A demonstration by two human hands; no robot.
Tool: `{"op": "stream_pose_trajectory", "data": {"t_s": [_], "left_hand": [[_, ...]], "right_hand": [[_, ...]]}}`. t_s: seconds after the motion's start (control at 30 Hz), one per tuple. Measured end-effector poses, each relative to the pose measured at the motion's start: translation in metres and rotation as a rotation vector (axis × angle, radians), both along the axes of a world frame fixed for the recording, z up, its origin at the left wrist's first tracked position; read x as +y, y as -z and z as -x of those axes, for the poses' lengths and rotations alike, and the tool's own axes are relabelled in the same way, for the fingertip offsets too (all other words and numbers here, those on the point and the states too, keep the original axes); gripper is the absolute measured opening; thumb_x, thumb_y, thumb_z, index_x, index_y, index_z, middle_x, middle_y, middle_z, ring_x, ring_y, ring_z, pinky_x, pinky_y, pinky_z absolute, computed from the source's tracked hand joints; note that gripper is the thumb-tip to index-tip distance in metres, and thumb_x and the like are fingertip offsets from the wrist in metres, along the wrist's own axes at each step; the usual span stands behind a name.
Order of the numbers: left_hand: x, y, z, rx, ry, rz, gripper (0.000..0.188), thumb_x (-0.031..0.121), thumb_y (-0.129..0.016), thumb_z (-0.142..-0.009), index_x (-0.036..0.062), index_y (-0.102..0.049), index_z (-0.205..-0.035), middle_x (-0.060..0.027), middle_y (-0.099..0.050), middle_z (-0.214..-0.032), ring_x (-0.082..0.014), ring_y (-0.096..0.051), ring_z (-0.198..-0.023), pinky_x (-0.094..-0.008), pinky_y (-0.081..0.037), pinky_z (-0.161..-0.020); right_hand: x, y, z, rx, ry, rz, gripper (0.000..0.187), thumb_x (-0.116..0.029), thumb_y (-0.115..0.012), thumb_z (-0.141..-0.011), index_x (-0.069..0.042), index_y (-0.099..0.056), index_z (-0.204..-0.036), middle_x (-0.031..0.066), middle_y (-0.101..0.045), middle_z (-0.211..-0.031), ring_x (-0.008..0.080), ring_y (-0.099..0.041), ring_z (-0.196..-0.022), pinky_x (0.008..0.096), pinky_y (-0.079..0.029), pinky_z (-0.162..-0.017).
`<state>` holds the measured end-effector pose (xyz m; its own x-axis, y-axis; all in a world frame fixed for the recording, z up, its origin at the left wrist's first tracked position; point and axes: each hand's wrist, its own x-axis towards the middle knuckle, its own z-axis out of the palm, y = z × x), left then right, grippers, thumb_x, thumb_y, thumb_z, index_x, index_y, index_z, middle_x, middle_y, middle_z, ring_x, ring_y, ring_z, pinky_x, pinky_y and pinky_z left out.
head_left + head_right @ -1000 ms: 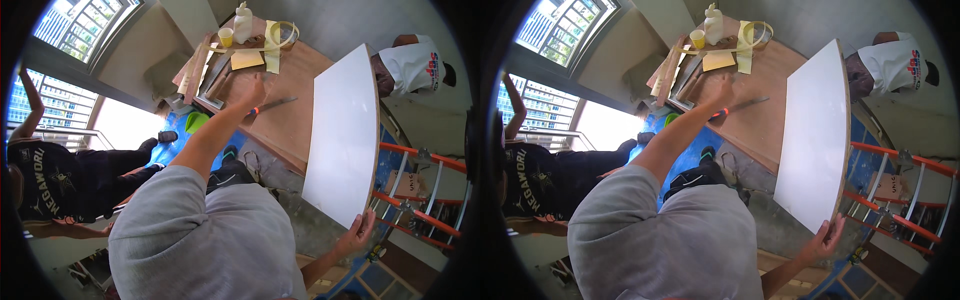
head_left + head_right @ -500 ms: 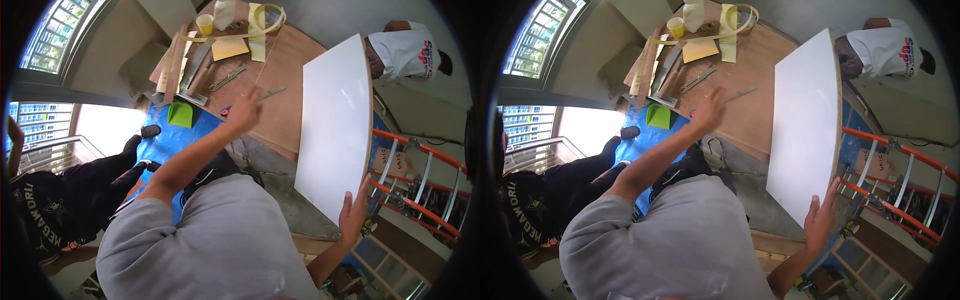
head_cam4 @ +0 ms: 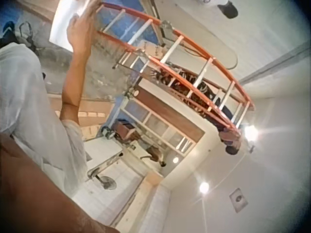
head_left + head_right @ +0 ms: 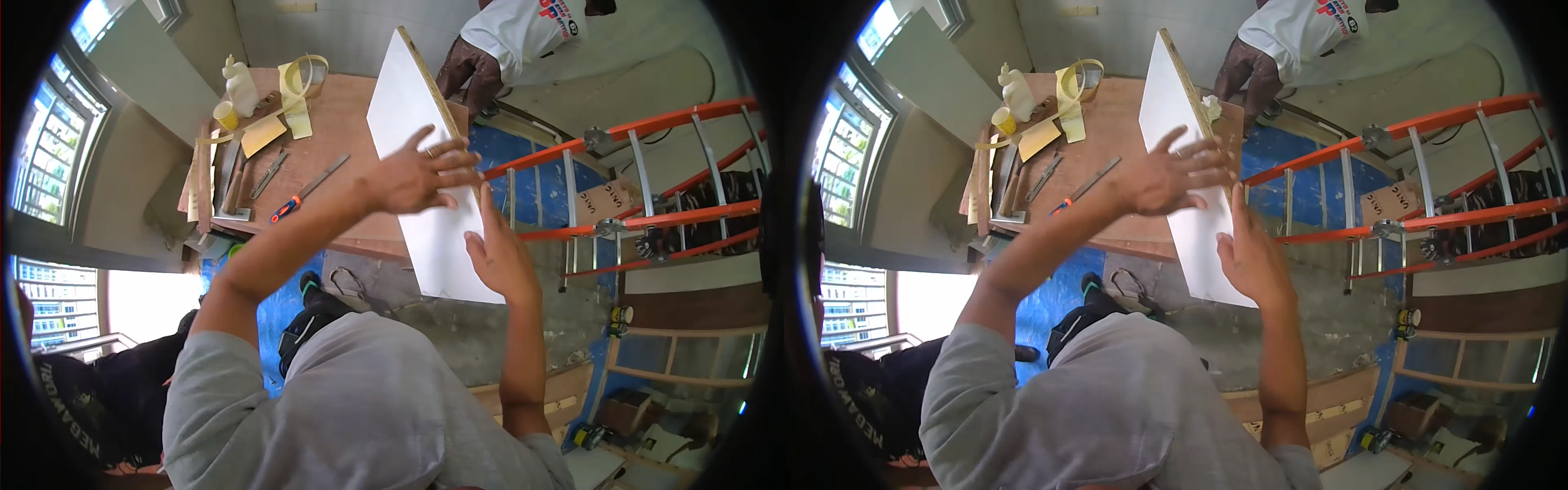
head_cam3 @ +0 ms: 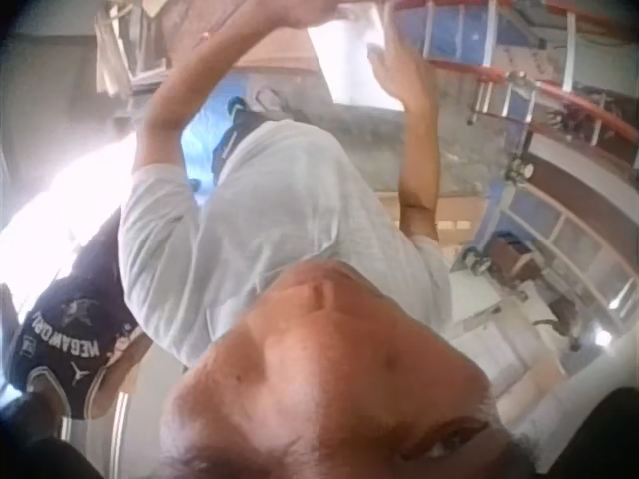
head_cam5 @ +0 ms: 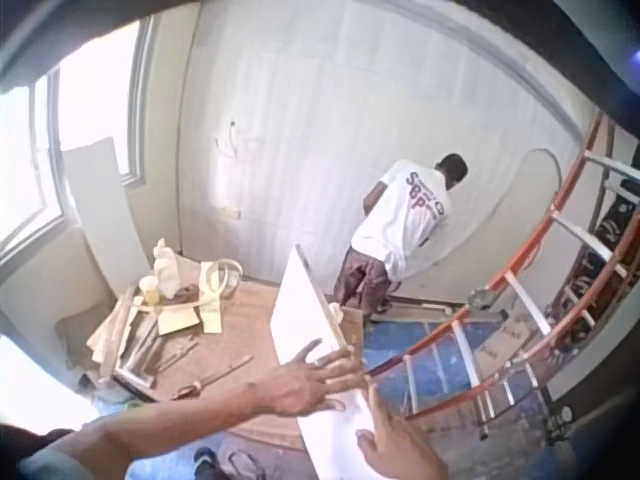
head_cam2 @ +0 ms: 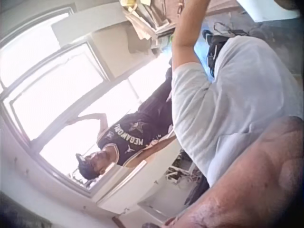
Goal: The person applies adhesive and laminate strips to the edges of a wooden panel, trimming the excess with a blade and smoothing the edges with a file.
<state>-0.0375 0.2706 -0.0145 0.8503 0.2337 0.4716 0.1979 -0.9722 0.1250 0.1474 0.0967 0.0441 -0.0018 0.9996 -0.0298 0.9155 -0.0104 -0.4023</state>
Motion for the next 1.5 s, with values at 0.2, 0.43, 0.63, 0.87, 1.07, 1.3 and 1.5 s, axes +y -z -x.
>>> {"op": "stream_pose_trajectory", "data": {"t_s": [0.2, 0.43, 0.63, 0.87, 1.07, 1.3, 1.5], "left_hand": [[0.088, 0.008, -0.003, 0.064, -0.342, -0.076, 0.059, 0.048, -0.055, -0.106, 0.0234, -0.045, -0.159, -0.0071, -0.044, -0.164, -0.0275, -0.034, -0.156, -0.0578, -0.023, -0.128], [0.050, -0.048, -0.016, -0.159, -0.655, 0.446, 0.051, 0.044, -0.061, -0.104, 0.0104, -0.062, -0.142, -0.0192, -0.053, -0.154, -0.0377, -0.052, -0.140, -0.0526, -0.040, -0.116], [0.052, 0.013, -0.038, -0.180, -0.184, 0.241, 0.051, 0.043, -0.066, -0.096, 0.0324, -0.061, -0.146, -0.0018, -0.051, -0.160, -0.0283, -0.041, -0.150, -0.0564, -0.035, -0.117], [0.004, 0.002, -0.041, 0.004, -0.681, 0.595, 0.075, 0.046, -0.072, -0.094, 0.0039, -0.050, -0.152, -0.0264, -0.042, -0.159, -0.0416, -0.051, -0.139, -0.0508, -0.047, -0.108], [-0.100, -0.003, -0.021, -0.403, -0.252, 0.351, 0.080, 0.037, -0.080, -0.086, 0.0029, -0.049, -0.152, -0.0335, -0.034, -0.161, -0.0476, -0.037, -0.148, -0.0537, -0.047, -0.106], [-0.141, 0.014, -0.024, -0.321, -0.106, 0.418, 0.087, 0.054, -0.069, -0.093, 0.0047, -0.040, -0.159, -0.0322, -0.024, -0.168, -0.0539, -0.021, -0.156, -0.0629, -0.034, -0.118], [-0.136, 0.047, -0.016, -0.592, 0.046, 0.536, 0.094, 0.043, -0.073, -0.096, 0.0045, -0.024, -0.166, -0.0258, -0.029, -0.168, -0.0457, -0.025, -0.157, -0.0497, -0.024, -0.128]], "right_hand": [[0.001, 0.005, -0.014, 0.003, -0.006, -0.039, 0.081, -0.017, -0.059, -0.100, 0.002, -0.016, -0.165, 0.0310, -0.048, -0.154, 0.0492, -0.057, -0.131, 0.0524, -0.050, -0.105], [0.008, 0.026, -0.038, -0.064, -0.127, -0.193, 0.077, -0.010, -0.059, -0.099, 0.005, -0.019, -0.163, 0.0323, -0.039, -0.160, 0.0501, -0.049, -0.139, 0.0516, -0.045, -0.113], [0.003, 0.018, -0.046, -0.084, -0.303, -0.259, 0.070, 0.007, -0.054, -0.093, 0.006, -0.033, -0.159, 0.0268, -0.032, -0.168, 0.0461, -0.038, -0.150, 0.0448, -0.036, -0.122], [0.013, 0.019, -0.051, 0.047, -0.398, -0.171, 0.050, 0.002, -0.047, -0.093, 0.015, -0.054, -0.141, 0.0283, -0.036, -0.166, 0.0467, -0.041, -0.149, 0.0447, -0.035, -0.121], [-0.011, -0.010, -0.021, 0.226, -0.205, -0.351, 0.035, 0.001, -0.056, -0.100, 0.012, -0.064, -0.133, 0.0272, -0.070, -0.131, 0.0338, -0.069, -0.115, 0.0406, -0.052, -0.100], [-0.017, 0.007, -0.019, 0.292, -0.052, -0.349, 0.051, -0.012, -0.066, -0.104, 0.000, -0.053, -0.152, 0.0158, -0.073, -0.130, 0.0242, -0.072, -0.110, 0.0369, -0.058, -0.091], [0.014, 0.073, -0.061, 0.314, -0.493, -0.090, 0.059, -0.024, -0.058, -0.107, 0.000, -0.043, -0.159, 0.0132, -0.042, -0.166, 0.0274, -0.042, -0.150, 0.0387, -0.036, -0.122]]}}
